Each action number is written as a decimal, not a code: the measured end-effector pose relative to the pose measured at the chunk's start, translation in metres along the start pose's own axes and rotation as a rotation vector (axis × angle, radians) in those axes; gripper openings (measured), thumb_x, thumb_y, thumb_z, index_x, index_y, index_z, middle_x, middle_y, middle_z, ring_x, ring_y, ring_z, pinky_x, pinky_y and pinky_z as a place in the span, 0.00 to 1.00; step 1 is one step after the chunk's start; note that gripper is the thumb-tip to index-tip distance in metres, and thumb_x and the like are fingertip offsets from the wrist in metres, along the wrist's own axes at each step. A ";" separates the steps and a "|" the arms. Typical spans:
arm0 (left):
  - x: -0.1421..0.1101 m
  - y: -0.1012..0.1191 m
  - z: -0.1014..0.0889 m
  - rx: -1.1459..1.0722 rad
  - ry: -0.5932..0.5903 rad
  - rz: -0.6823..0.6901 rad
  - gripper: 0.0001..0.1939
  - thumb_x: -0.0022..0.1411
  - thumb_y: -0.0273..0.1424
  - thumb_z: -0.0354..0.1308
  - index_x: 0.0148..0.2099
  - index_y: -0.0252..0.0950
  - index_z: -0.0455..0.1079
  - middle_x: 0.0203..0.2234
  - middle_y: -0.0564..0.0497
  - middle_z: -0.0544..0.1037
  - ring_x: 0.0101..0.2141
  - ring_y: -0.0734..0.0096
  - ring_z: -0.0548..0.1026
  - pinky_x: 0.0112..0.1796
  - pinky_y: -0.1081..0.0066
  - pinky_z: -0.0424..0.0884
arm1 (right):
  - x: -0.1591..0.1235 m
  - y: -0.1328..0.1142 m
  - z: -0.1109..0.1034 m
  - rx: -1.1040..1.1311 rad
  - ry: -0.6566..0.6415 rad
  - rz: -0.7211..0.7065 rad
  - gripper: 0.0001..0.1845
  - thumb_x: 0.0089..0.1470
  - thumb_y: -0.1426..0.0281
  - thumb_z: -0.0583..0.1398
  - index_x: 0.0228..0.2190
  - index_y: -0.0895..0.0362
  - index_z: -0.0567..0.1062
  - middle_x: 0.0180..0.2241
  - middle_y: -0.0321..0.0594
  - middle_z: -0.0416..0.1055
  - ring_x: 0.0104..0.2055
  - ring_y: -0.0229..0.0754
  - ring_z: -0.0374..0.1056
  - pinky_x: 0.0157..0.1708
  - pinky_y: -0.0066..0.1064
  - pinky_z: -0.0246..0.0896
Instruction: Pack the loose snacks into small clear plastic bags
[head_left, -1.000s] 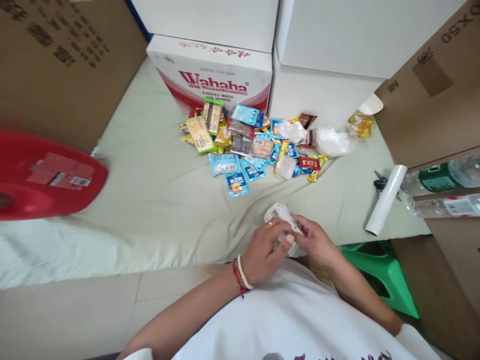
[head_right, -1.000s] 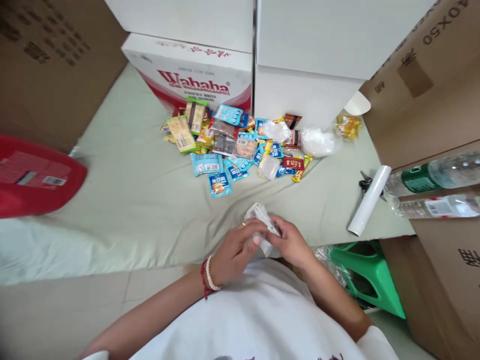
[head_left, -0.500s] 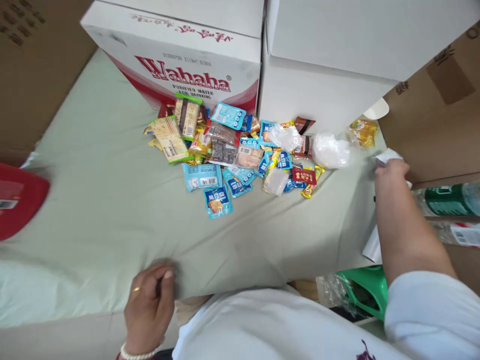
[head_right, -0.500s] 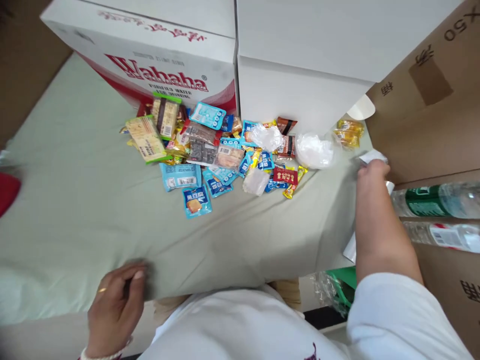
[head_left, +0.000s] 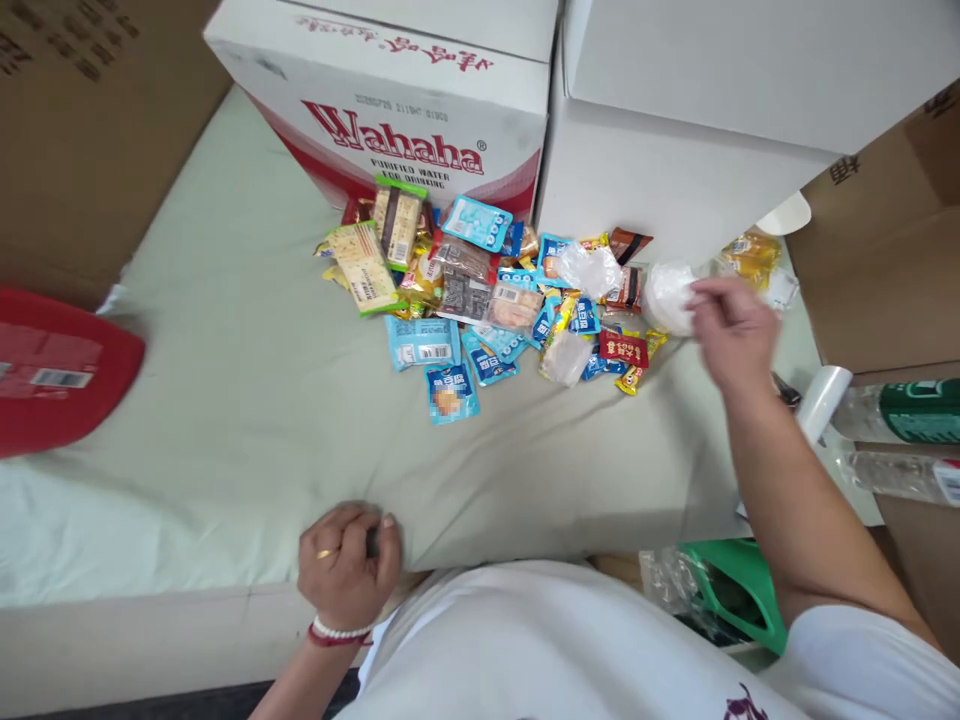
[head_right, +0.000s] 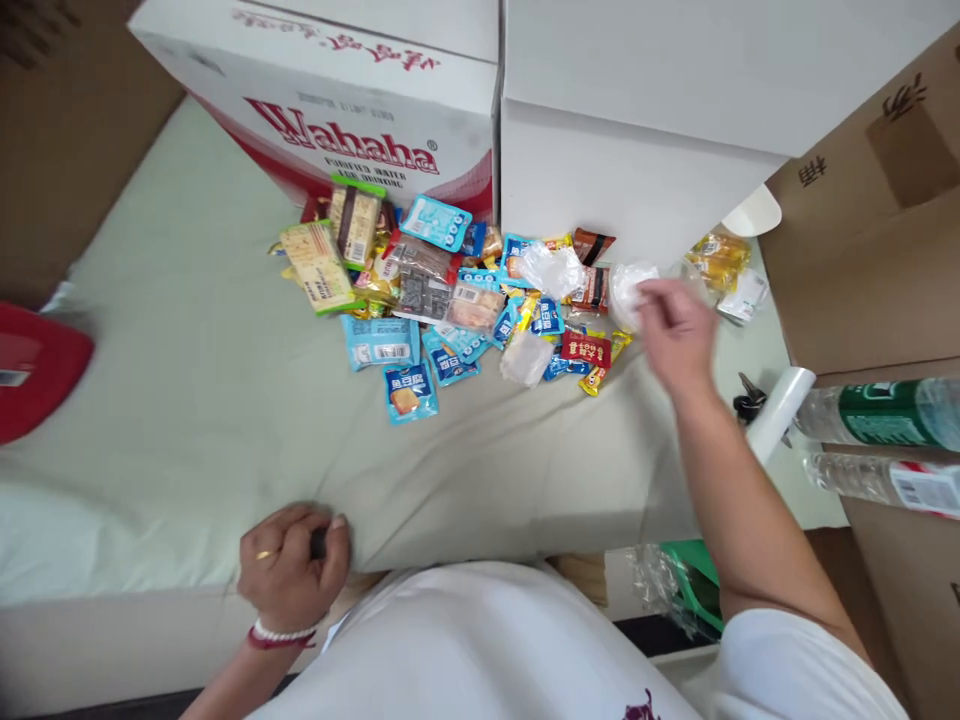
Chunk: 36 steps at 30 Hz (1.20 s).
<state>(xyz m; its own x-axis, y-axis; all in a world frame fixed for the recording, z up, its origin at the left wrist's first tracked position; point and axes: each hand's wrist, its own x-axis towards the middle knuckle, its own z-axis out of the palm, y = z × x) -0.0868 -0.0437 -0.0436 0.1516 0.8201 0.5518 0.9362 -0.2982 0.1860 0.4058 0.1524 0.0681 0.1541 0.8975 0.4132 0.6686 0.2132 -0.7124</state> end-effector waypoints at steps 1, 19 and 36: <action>0.000 0.000 -0.001 -0.008 0.000 -0.005 0.09 0.57 0.26 0.66 0.37 0.38 0.69 0.35 0.44 0.76 0.40 0.56 0.76 0.42 0.58 0.73 | -0.012 -0.015 0.023 -0.011 -0.137 -0.060 0.11 0.60 0.64 0.62 0.43 0.53 0.80 0.40 0.42 0.74 0.35 0.40 0.69 0.36 0.34 0.66; 0.107 0.112 -0.008 -1.125 -0.308 -0.166 0.18 0.62 0.43 0.64 0.50 0.39 0.75 0.45 0.42 0.78 0.48 0.56 0.75 0.52 0.58 0.70 | -0.169 -0.121 0.073 0.841 -0.266 0.507 0.22 0.45 0.48 0.71 0.31 0.50 0.76 0.39 0.44 0.76 0.40 0.48 0.71 0.38 0.39 0.67; 0.087 0.098 0.003 -1.507 -0.369 -0.758 0.18 0.64 0.47 0.62 0.35 0.37 0.70 0.31 0.52 0.75 0.34 0.70 0.73 0.37 0.69 0.70 | -0.190 -0.143 0.091 0.731 -0.191 0.717 0.17 0.45 0.57 0.74 0.31 0.53 0.78 0.28 0.33 0.71 0.30 0.37 0.61 0.32 0.28 0.58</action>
<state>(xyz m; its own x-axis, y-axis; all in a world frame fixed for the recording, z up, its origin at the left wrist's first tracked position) 0.0186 -0.0003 0.0198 0.1128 0.9786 -0.1721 -0.2369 0.1947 0.9518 0.2154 -0.0132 0.0399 0.1808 0.9385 -0.2941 -0.1479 -0.2697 -0.9515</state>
